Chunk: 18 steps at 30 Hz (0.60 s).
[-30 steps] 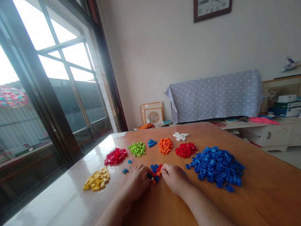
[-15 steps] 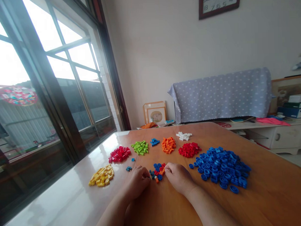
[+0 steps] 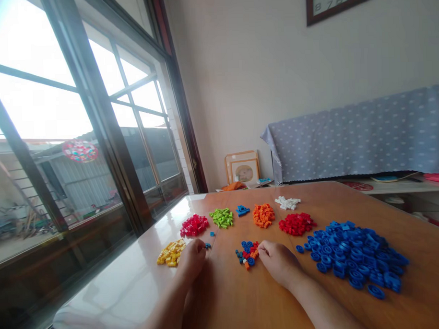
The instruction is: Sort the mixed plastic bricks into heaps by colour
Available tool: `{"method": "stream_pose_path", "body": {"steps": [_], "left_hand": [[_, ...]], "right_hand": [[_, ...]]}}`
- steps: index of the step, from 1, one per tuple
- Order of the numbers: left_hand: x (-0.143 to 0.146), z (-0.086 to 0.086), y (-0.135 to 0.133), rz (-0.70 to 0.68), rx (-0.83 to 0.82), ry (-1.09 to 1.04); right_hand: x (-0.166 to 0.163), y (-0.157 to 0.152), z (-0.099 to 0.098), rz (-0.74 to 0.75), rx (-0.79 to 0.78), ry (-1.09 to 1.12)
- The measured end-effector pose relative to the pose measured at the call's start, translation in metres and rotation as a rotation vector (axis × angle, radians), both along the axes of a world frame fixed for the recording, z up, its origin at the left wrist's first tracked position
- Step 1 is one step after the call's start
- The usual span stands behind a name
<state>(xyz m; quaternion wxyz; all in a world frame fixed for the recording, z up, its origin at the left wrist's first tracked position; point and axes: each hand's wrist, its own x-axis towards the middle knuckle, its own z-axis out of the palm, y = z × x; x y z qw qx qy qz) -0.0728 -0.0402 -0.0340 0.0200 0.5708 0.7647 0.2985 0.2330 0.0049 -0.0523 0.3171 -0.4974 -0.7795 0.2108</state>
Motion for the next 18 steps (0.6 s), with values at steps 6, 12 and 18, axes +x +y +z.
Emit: {"method": "stream_pose_path", "body": {"steps": [6, 12, 18], "left_hand": [[0.001, -0.005, -0.007, 0.085, 0.000, -0.079], [0.006, 0.002, -0.021, 0.190, -0.044, -0.025], [0.012, 0.004, -0.020, 0.143, -0.071, -0.001]], "right_hand": [[0.000, 0.002, -0.003, 0.019, 0.002, -0.002], [0.000, 0.002, -0.003, 0.025, -0.005, 0.001], [0.000, 0.003, -0.003, 0.016, -0.034, 0.010]]}}
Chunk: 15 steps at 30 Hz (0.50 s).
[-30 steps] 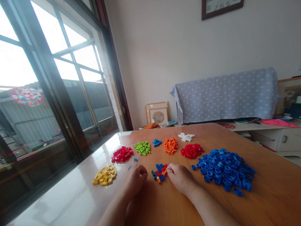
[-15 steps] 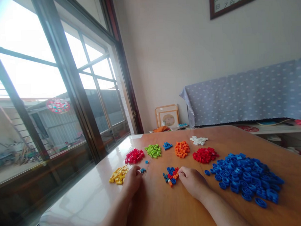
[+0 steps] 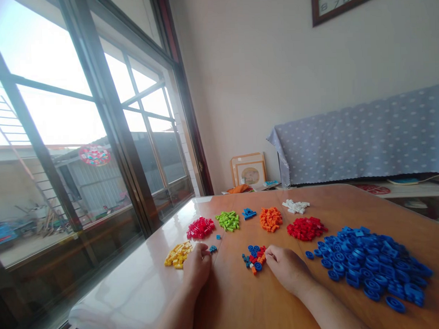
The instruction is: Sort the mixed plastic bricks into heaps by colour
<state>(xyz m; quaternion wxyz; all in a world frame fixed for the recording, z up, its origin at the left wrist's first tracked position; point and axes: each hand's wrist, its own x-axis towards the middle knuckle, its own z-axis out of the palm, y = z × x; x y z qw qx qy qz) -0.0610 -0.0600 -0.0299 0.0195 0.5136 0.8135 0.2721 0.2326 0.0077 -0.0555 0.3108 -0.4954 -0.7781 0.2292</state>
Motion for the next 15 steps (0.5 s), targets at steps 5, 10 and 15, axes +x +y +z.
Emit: {"method": "stream_pose_path", "body": {"steps": [5, 10, 15], "left_hand": [[0.010, 0.005, -0.002, -0.030, 0.023, 0.075], [0.036, 0.005, -0.005, -0.344, 0.043, 0.092], [0.072, 0.006, -0.010, -0.579, -0.017, 0.119]], "right_hand": [[0.001, -0.002, 0.001, 0.003, 0.028, -0.008], [0.001, -0.003, 0.004, -0.032, 0.033, -0.045], [0.001, -0.002, 0.006, -0.025, 0.025, -0.050]]}}
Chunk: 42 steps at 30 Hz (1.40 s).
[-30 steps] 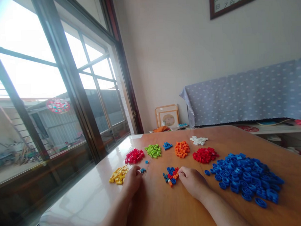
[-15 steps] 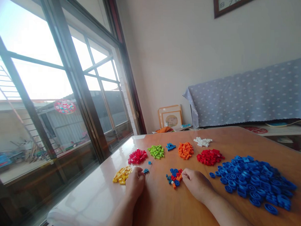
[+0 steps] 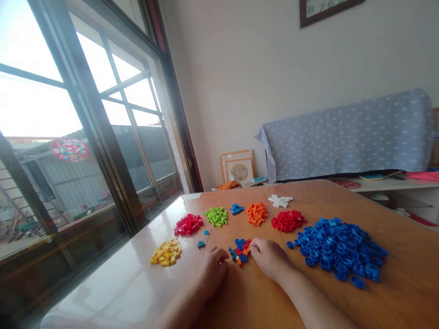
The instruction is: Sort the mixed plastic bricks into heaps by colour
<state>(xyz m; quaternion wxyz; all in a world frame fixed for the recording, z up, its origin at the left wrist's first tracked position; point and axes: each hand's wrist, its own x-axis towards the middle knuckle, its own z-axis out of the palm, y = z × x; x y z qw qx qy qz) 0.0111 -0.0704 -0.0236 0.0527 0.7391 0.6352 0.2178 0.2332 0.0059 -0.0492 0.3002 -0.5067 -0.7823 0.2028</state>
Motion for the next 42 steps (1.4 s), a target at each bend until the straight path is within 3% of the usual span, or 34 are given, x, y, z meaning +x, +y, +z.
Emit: {"method": "stream_pose_path", "body": {"steps": [4, 8, 15, 23, 29, 33, 42], "left_hand": [[0.019, 0.005, 0.001, -0.028, -0.044, 0.004], [0.026, 0.008, 0.006, 0.056, -0.069, -0.016], [0.027, 0.001, 0.011, 0.119, -0.052, -0.026], [-0.025, 0.000, 0.016, 0.296, 0.038, 0.020], [-0.062, -0.002, 0.015, 0.434, 0.060, -0.075], [-0.066, -0.005, 0.010, 0.577, 0.070, -0.157], [-0.056, -0.003, 0.006, 0.523, 0.033, -0.145]], "right_hand": [[0.000, 0.000, 0.000, 0.014, 0.000, 0.009], [0.000, 0.000, 0.002, 0.013, -0.011, 0.000], [0.000, -0.002, 0.001, 0.010, -0.010, 0.013], [0.000, -0.001, 0.000, 0.014, -0.019, -0.009], [0.001, -0.003, 0.000, 0.012, -0.004, -0.017], [0.001, -0.002, -0.002, 0.020, -0.003, -0.011], [0.000, -0.002, 0.000, 0.020, -0.017, -0.003]]}}
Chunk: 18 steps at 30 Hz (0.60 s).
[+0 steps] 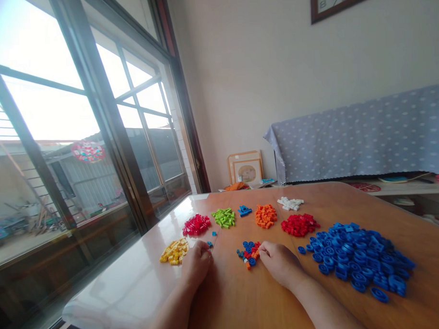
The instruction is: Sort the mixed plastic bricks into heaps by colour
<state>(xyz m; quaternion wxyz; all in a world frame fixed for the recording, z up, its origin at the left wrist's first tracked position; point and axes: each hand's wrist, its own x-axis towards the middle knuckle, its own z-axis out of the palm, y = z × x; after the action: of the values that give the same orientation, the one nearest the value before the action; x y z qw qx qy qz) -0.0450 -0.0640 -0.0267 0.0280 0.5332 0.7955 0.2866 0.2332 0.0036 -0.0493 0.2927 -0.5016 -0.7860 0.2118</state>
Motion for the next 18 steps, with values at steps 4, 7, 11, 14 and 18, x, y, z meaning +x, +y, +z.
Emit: {"method": "stream_pose_path", "body": {"steps": [4, 7, 11, 14, 18], "left_hand": [[-0.003, -0.006, 0.006, 0.002, 0.019, -0.041], [-0.007, -0.011, 0.010, 0.003, 0.078, -0.108], [-0.010, -0.012, 0.012, 0.036, 0.129, -0.148], [-0.006, -0.012, 0.011, 0.001, 0.149, -0.137], [0.009, -0.012, 0.010, -0.205, 0.127, -0.067]], "right_hand": [[0.000, 0.000, 0.001, -0.011, -0.001, -0.021], [0.001, 0.000, 0.000, -0.011, -0.001, -0.030], [0.001, 0.001, -0.001, -0.005, 0.009, -0.022], [0.001, 0.002, -0.001, -0.009, 0.013, -0.019], [0.001, 0.001, 0.000, -0.011, 0.020, -0.026]]}}
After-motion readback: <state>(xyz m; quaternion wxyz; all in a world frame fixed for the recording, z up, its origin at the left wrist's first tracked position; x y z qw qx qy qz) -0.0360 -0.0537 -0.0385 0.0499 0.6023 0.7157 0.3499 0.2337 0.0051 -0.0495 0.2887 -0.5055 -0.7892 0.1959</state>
